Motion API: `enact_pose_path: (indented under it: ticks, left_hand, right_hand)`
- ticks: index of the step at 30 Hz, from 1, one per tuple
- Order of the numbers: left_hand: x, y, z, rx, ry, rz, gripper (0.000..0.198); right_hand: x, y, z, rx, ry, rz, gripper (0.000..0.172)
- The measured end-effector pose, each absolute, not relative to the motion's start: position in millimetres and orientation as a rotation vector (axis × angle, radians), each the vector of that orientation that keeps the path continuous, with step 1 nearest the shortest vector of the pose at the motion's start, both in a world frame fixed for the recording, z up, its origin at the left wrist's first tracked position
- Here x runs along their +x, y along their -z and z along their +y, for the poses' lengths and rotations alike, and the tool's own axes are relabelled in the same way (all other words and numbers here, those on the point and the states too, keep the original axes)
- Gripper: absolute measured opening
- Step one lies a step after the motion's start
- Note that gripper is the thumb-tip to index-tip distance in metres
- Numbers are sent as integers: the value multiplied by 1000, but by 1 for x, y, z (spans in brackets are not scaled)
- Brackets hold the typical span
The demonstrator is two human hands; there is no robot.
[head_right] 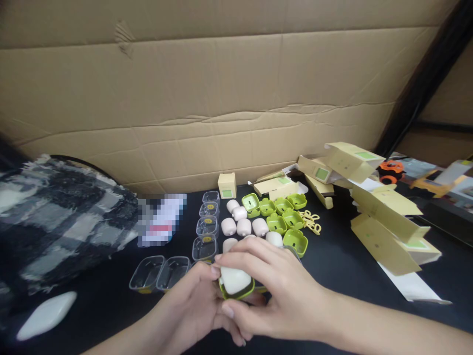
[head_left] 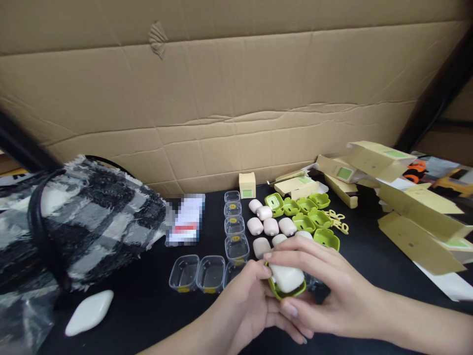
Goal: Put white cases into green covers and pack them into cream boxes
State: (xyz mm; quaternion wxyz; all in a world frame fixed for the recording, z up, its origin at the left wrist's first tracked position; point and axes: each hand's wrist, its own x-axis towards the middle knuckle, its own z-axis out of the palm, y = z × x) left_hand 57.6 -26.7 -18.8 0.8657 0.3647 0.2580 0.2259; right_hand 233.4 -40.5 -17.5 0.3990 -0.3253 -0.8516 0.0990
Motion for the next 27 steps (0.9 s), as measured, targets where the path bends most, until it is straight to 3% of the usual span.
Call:
enact_pose_path:
  ticks: [9,27]
  left_hand:
    - [60,27,-24,792,-494,506,20]
    - [64,30,-28,835,-407,574,34]
  right_hand:
    - [231,18,-42,-798,-355,-2112,36]
    - [226,16,-41,-785,-394,-2111,30]
